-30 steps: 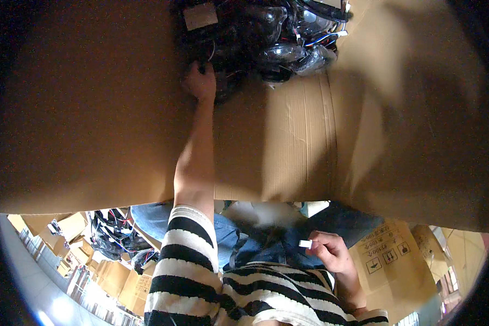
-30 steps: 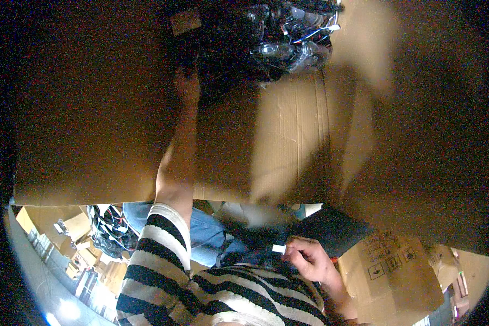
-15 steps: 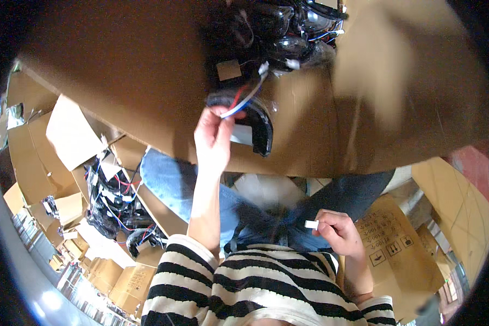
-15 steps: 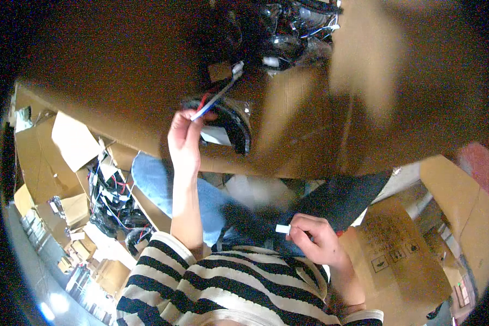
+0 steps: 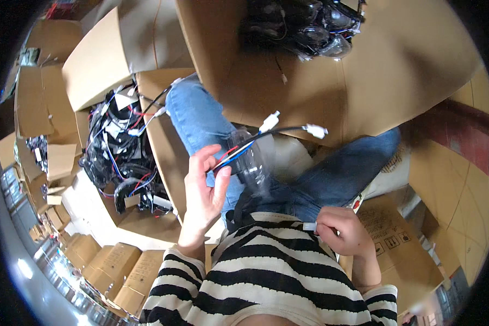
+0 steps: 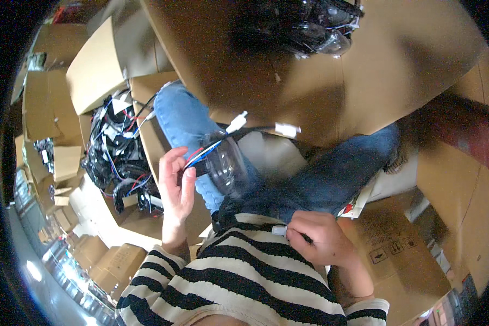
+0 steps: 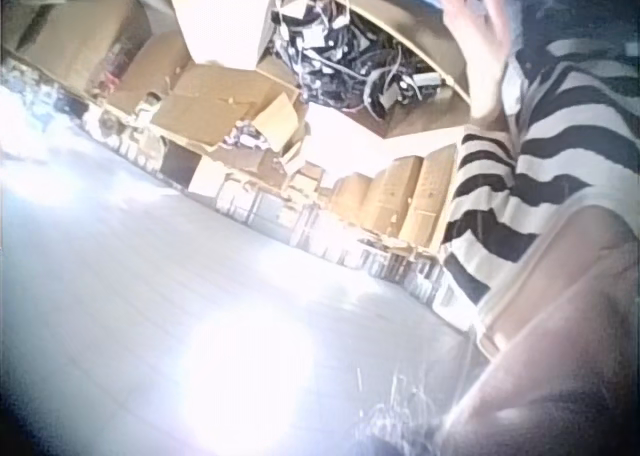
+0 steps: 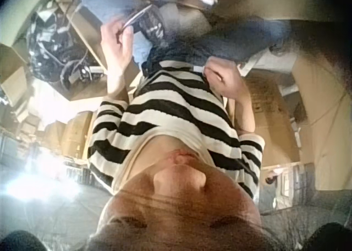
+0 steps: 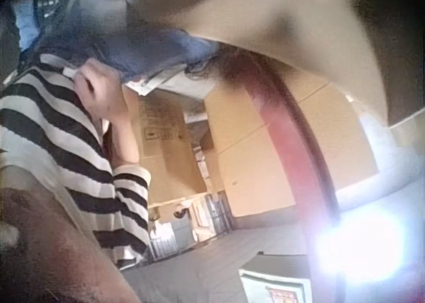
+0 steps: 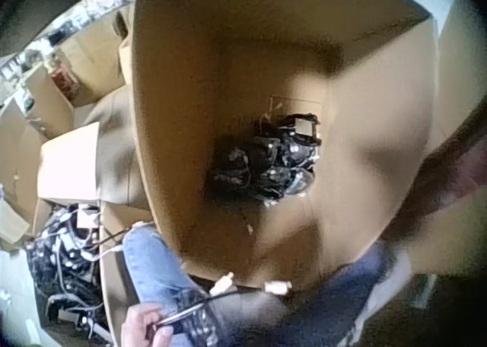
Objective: The person connects small plastic components with wire connectors by hand, taking them from a cardboard box.
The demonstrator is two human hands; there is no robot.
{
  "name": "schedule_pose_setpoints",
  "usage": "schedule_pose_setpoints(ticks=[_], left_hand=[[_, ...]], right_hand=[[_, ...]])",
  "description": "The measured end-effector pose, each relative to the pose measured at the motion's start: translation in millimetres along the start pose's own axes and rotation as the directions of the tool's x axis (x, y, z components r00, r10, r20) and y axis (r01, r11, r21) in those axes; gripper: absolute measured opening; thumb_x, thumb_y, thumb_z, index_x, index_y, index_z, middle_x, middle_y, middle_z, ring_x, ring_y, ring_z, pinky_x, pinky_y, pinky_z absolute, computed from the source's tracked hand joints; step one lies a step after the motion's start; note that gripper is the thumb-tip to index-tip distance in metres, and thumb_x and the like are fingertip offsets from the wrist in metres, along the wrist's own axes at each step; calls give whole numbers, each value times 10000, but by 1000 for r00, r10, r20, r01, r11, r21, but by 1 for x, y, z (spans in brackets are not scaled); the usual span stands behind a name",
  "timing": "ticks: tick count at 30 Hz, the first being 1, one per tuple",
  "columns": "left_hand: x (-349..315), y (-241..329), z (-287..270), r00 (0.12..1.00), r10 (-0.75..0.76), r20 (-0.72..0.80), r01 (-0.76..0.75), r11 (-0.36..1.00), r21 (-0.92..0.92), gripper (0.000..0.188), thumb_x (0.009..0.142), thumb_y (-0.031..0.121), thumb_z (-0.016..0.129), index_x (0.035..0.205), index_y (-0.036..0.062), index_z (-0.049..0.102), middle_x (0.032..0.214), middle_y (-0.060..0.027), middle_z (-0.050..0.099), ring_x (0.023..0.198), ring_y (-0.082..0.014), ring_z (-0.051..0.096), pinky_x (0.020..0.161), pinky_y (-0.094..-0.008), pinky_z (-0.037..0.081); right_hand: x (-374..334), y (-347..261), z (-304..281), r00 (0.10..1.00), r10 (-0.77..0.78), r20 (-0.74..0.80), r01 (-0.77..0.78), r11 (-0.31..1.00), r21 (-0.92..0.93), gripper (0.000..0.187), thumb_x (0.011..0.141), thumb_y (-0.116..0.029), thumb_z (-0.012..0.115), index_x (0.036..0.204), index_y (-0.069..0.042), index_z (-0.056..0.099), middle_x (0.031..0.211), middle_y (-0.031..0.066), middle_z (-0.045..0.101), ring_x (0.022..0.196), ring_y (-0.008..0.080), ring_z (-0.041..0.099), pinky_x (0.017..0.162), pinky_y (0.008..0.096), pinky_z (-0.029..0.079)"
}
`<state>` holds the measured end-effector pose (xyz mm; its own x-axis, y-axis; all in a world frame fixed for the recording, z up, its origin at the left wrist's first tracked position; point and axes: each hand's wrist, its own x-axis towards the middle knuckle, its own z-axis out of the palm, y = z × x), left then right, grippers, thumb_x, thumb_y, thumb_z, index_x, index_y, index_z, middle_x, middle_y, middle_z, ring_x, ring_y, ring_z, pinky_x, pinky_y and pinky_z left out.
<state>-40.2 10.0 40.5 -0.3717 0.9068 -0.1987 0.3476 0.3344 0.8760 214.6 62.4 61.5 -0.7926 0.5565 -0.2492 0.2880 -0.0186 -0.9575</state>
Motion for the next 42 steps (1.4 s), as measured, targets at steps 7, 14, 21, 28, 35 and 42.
schedule_pose_setpoints(ticks=[7, 14, 21, 28, 35, 42], left_hand=[[-28, -4, -44, 999, 54, 4, -53, 968, 245, 271, 756, 32, 551, 1024, 6, 517, 860, -131, 543, 741, -206, 566, 680, -262, 465], [-51, -27, -81, 973, -227, -28, 229, 963, 139, 128, 779, 67, 532, 863, -20, 572, 703, -95, 570, 685, -168, 553, 639, -254, 433], [-73, -70, -117, 951, -302, 67, 282, 935, 213, 121, 801, 94, 521, 754, -17, 513, 684, -61, 509, 689, -147, 530, 630, -260, 416], [-64, -74, -97, 983, -92, -162, -33, 769, -638, 144, 879, 119, 402, 918, 10, 489, 716, -56, 521, 678, -109, 534, 662, -207, 422], [-56, -65, -107, 923, -208, -323, 44, 892, -450, 247, 891, 118, 362, 1024, -31, 508, 672, -17, 504, 542, -46, 402, 502, -164, 336], [-54, -63, -104, 991, -128, -43, 89, 861, -501, 123, 824, 18, 472, 914, -43, 530, 738, -5, 500, 617, -31, 402, 537, -158, 319]], right_hand=[[8, -23, 19, 995, -29, 93, 34, 998, -52, 70, 693, -12, 536, 645, -15, 484, 599, 88, 457, 516, 248, 468, 467, 326, 368], [32, -36, 47, 978, -98, 185, 102, 995, -14, 49, 682, 0, 535, 664, -12, 491, 617, 86, 470, 519, 253, 482, 468, 327, 377], [72, -38, 80, 948, -98, 302, 97, 995, 18, 67, 724, -20, 527, 679, -4, 481, 613, 104, 461, 518, 262, 485, 466, 332, 371], [120, -14, 126, 961, -75, 265, 79, 997, -4, 97, 771, -92, 505, 741, -3, 529, 675, 138, 521, 573, 303, 528, 493, 346, 394], [131, 1, 147, 958, -85, 272, 114, 989, -93, 107, 783, -65, 487, 716, 16, 514, 634, 104, 499, 493, 184, 461, 468, 280, 353], [131, -21, 129, 958, -70, 279, 68, 998, 17, 100, 772, -25, 492, 684, 21, 499, 616, 71, 468, 466, 136, 391, 445, 259, 310]])
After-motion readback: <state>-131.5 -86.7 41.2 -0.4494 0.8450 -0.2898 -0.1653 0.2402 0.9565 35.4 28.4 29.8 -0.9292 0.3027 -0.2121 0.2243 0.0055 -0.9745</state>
